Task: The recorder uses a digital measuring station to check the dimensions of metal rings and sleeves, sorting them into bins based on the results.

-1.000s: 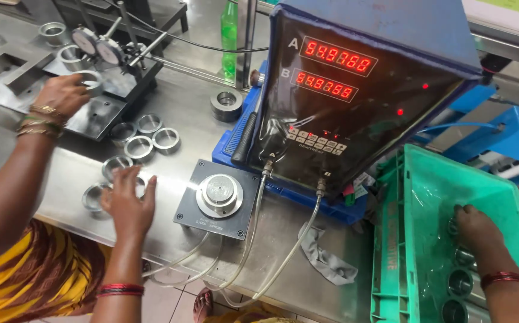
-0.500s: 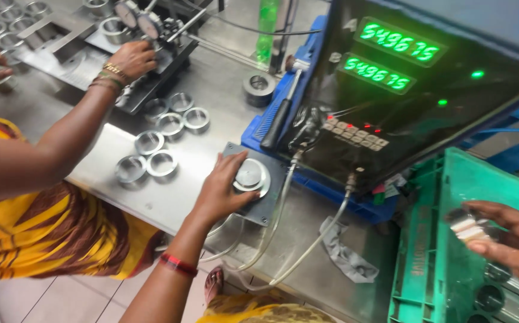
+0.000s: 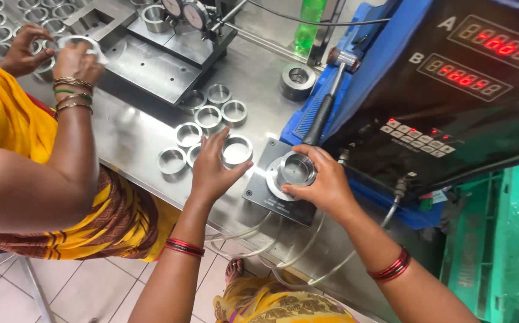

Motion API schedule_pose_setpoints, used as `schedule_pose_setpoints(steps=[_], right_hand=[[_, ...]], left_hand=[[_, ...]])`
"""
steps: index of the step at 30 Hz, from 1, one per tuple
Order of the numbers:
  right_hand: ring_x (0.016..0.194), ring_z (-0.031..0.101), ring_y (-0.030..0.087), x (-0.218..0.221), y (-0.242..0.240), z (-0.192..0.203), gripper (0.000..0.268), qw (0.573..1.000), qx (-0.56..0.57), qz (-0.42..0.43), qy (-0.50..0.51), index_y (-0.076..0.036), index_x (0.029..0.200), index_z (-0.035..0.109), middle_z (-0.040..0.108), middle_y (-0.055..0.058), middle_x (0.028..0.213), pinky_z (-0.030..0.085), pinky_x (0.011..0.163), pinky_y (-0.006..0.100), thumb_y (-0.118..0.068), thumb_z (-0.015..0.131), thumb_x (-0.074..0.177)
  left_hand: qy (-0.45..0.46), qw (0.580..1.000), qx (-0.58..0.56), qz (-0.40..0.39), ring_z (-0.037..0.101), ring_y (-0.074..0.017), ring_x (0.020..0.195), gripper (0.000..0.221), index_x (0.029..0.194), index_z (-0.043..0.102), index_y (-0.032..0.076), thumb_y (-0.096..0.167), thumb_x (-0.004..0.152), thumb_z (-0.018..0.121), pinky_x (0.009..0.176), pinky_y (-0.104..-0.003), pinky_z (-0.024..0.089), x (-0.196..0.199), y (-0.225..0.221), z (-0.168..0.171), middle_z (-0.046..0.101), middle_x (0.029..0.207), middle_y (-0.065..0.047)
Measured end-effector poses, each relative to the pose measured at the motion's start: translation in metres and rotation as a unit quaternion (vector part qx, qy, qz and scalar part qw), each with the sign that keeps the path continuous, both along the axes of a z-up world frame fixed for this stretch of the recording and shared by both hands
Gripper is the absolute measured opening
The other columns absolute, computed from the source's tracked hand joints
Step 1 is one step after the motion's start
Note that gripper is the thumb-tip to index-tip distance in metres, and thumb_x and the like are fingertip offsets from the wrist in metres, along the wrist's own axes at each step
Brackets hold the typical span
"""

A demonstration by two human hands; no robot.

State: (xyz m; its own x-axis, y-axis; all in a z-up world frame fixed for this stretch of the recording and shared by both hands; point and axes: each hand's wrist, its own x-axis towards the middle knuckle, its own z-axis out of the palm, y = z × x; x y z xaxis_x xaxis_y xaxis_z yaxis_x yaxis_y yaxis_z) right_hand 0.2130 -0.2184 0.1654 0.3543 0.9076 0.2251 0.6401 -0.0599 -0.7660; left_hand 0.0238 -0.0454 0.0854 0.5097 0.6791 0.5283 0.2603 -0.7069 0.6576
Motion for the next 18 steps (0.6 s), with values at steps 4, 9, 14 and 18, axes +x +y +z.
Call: schedule_pose_setpoints(steps=[4, 9, 14, 18], right_hand=[[0.117, 0.068, 0.023, 0.0, 0.007, -0.004, 0.077, 1.0, -0.023, -0.002, -0.002, -0.006, 0.127, 0.065, 0.069, 0.01, 0.125, 0.052, 0.099, 0.034, -0.024, 0.095, 0.058], [0.119, 0.066, 0.026, -0.003, 0.007, -0.008, 0.077, 0.999, -0.036, -0.01, -0.018, -0.005, 0.127, 0.064, 0.068, 0.011, 0.128, 0.051, 0.1, 0.036, -0.024, 0.095, 0.06], [0.134, 0.054, 0.036, 0.002, 0.0, -0.029, 0.087, 0.992, -0.07, -0.012, -0.103, -0.006, 0.133, 0.061, 0.053, 0.02, 0.145, 0.044, 0.111, 0.042, -0.033, 0.096, 0.058], [0.145, 0.041, 0.032, 0.049, -0.086, 0.033, 0.098, 0.995, -0.069, 0.053, -0.058, -0.01, 0.149, 0.048, 0.039, 0.014, 0.163, 0.037, 0.113, 0.042, -0.05, 0.084, 0.068]], left_hand=[[0.066, 0.998, -0.021, 0.007, 0.063, -0.0368, 0.121, 0.089, 0.142, 0.054, -0.002, 0.041, 0.072, 0.088, 0.124, -0.054, 0.025, -0.004, 0.01, -0.033, 0.065, 0.129, -0.021], [0.142, 0.99, -0.017, -0.01, 0.064, -0.0343, 0.117, 0.087, 0.14, 0.055, -0.002, 0.041, 0.07, 0.087, 0.125, -0.059, 0.016, 0.011, 0.014, -0.053, 0.065, 0.127, -0.019], [0.209, 0.976, 0.034, 0.044, 0.058, -0.0345, 0.125, 0.08, 0.134, 0.059, 0.005, 0.041, 0.068, 0.086, 0.119, -0.061, 0.006, 0.028, 0.013, -0.044, 0.063, 0.128, -0.017], [0.213, 0.959, 0.124, 0.142, 0.054, -0.034, 0.132, 0.066, 0.128, 0.065, 0.015, 0.032, 0.067, 0.082, 0.114, -0.061, 0.01, 0.033, 0.018, -0.059, 0.063, 0.131, -0.014]])
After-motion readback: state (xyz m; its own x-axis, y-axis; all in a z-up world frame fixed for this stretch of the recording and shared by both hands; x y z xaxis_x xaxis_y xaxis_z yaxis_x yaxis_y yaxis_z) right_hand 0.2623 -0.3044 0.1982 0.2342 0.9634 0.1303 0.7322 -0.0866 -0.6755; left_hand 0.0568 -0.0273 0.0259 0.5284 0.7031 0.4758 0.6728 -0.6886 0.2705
